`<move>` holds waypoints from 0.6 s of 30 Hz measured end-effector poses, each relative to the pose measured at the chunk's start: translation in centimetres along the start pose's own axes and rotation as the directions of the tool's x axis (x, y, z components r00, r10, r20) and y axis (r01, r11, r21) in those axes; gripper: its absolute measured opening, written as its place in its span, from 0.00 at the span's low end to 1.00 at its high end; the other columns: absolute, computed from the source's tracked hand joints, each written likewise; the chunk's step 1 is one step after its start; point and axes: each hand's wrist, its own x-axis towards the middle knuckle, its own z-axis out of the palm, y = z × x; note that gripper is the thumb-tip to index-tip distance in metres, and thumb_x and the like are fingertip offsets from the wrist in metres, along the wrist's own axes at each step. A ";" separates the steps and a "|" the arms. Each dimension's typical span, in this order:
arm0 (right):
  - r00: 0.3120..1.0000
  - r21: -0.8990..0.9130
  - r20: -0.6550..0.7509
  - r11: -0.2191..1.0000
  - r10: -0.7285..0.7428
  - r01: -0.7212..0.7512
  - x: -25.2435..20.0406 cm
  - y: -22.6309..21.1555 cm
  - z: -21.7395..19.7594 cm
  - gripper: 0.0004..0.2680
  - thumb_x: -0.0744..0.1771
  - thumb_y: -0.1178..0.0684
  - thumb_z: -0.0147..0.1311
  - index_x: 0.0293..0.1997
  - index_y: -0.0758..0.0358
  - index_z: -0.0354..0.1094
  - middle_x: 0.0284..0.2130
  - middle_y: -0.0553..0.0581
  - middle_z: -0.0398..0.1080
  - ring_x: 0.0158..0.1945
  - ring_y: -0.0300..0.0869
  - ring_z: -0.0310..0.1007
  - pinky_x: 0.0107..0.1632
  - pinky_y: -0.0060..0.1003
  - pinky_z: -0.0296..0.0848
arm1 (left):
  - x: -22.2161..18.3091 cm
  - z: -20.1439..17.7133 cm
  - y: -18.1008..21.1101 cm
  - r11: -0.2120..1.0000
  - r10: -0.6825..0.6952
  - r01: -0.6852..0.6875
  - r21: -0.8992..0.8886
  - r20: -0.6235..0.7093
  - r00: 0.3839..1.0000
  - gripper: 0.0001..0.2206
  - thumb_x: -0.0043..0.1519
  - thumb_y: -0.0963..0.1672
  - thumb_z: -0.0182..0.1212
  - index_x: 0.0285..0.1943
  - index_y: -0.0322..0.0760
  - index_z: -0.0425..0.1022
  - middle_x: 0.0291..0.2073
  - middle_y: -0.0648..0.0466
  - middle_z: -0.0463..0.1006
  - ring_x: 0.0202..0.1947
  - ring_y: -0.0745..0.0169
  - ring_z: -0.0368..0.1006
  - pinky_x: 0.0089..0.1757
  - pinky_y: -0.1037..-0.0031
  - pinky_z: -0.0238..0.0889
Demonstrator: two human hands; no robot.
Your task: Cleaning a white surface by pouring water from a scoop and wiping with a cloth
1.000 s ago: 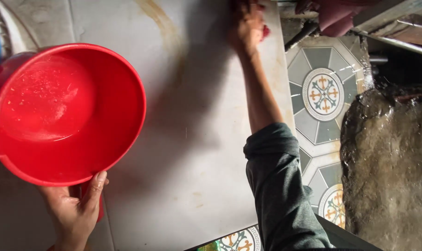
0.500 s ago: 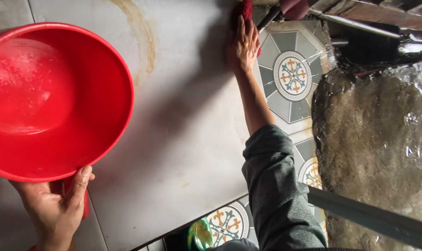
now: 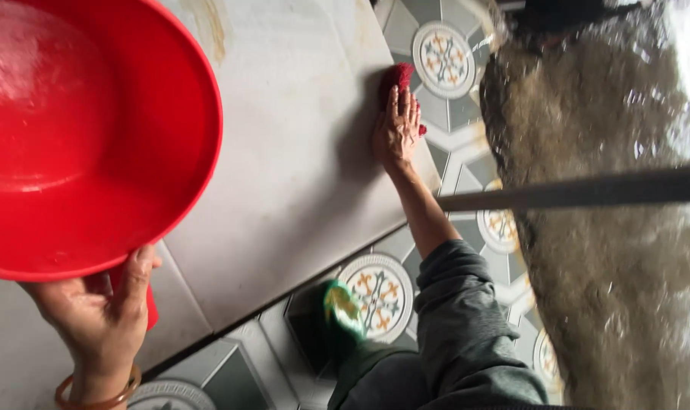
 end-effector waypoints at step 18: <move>0.946 -0.057 -0.078 0.949 -0.315 0.311 -20.9 -8.5 -11.3 0.22 0.68 0.50 0.52 0.69 0.72 0.60 0.65 0.78 0.62 0.68 0.67 0.63 0.70 0.61 0.61 | -5.2 -5.9 -2.7 0.999 -0.017 0.017 -0.037 0.017 1.000 0.35 0.72 0.30 0.57 0.78 0.31 0.34 0.49 0.21 0.70 0.35 0.40 0.72 0.46 0.50 0.79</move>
